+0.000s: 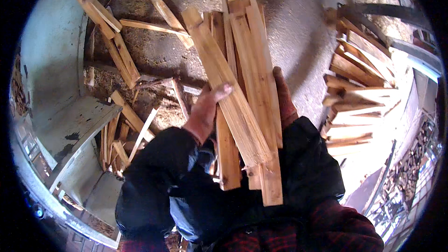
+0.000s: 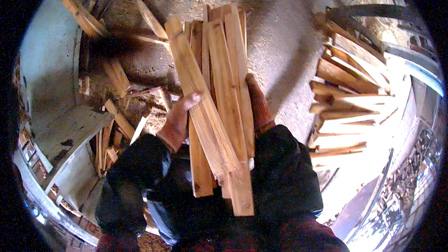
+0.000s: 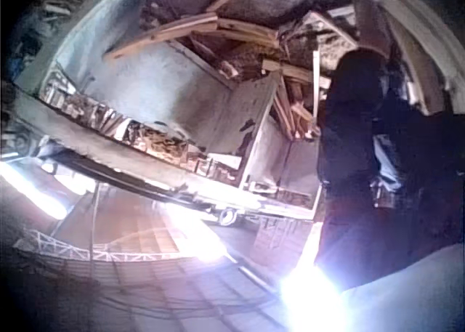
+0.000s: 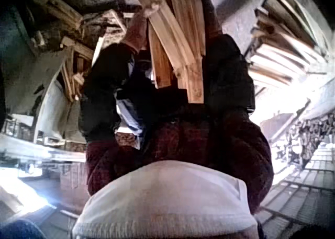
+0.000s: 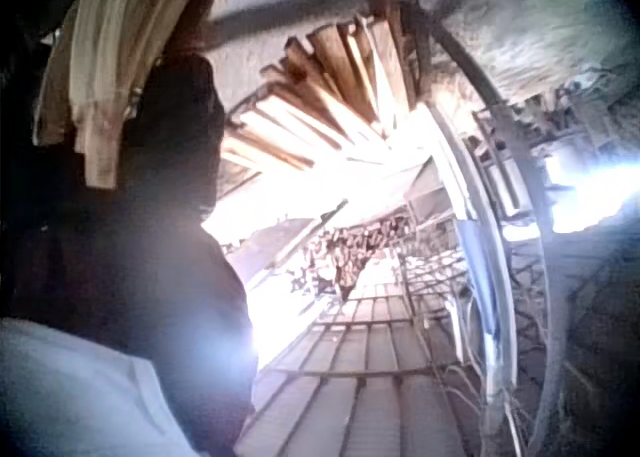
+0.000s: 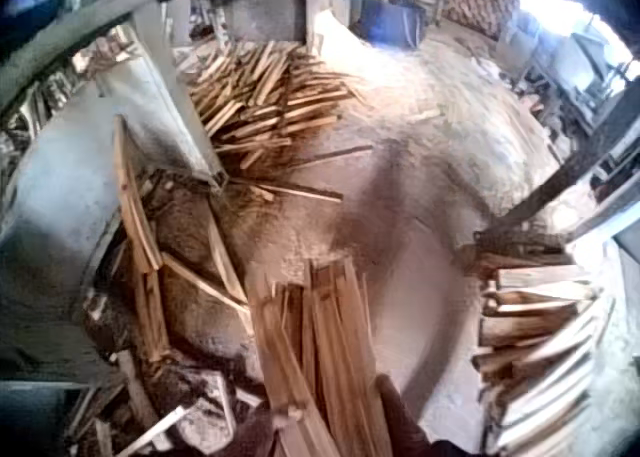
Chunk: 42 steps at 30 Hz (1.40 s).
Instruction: The person sits on the floor of a workshop and sorts through a large pile of wooden planks. They pick up individual pieces and small bundles, inspect them, and move them to a separate stack nearby.
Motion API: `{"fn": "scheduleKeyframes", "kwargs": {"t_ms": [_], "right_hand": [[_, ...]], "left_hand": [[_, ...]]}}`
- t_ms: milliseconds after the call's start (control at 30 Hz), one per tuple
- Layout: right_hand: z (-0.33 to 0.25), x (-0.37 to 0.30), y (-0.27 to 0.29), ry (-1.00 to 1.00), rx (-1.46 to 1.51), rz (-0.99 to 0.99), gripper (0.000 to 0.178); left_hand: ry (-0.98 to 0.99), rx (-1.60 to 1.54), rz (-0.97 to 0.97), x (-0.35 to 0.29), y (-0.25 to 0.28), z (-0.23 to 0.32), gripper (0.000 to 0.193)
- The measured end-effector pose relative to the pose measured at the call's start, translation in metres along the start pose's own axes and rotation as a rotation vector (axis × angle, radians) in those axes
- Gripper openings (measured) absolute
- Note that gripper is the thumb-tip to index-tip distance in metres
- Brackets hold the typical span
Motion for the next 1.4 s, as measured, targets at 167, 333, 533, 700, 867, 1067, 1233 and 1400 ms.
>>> {"fn": "scheduleKeyframes", "kwargs": {"t_ms": [167, 333, 533, 700, 867, 1067, 1233, 1400], "right_hand": [[0.012, -0.125, -0.015, -0.125, -0.002, 0.194, 0.068], [0.008, -0.104, 0.021, -0.126, 0.029, 0.091, 0.064], [-0.005, -0.062, 0.039, -0.031, 0.079, -0.063, 0.062], [0.009, -0.131, 0.024, 0.202, 0.299, -0.179, 0.072], [-0.001, -0.211, 0.008, 0.414, 0.264, -0.322, 0.115], [-0.04, -0.348, 0.04, 0.759, 0.352, -0.201, 0.125], [-0.008, -0.428, 0.14, 0.81, 0.437, 0.28, 0.105], [0.097, -0.481, 0.265, 0.949, 0.771, 0.556, 0.095]], "left_hand": [[0.291, -0.166, 0.176, -0.123, -0.061, -0.016, 0.078], [0.44, -0.169, 0.136, -0.061, -0.053, -0.068, 0.071], [0.41, -0.199, -0.023, -0.028, -0.102, -0.054, 0.082], [0.26, 0.178, -0.018, -0.071, -0.101, -0.032, 0.073], [-0.053, 0.818, 0.114, -0.154, -0.157, 0.019, 0.059], [-0.136, 0.843, -0.244, -0.169, -0.256, 0.005, 0.055], [0.16, 0.709, -0.658, -0.162, -0.383, -0.095, 0.085], [0.455, 0.666, -0.875, -0.198, -0.476, -0.239, 0.095]]}}
Point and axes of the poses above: each hand's wrist, its own x-axis towards the middle knuckle, its own y-axis out of the back of the hand, z = x × y, the point moved 2 cm from there along x, towards the middle knuckle, and after that the axes turned 6 degrees about -y, right-handed, at the moved point
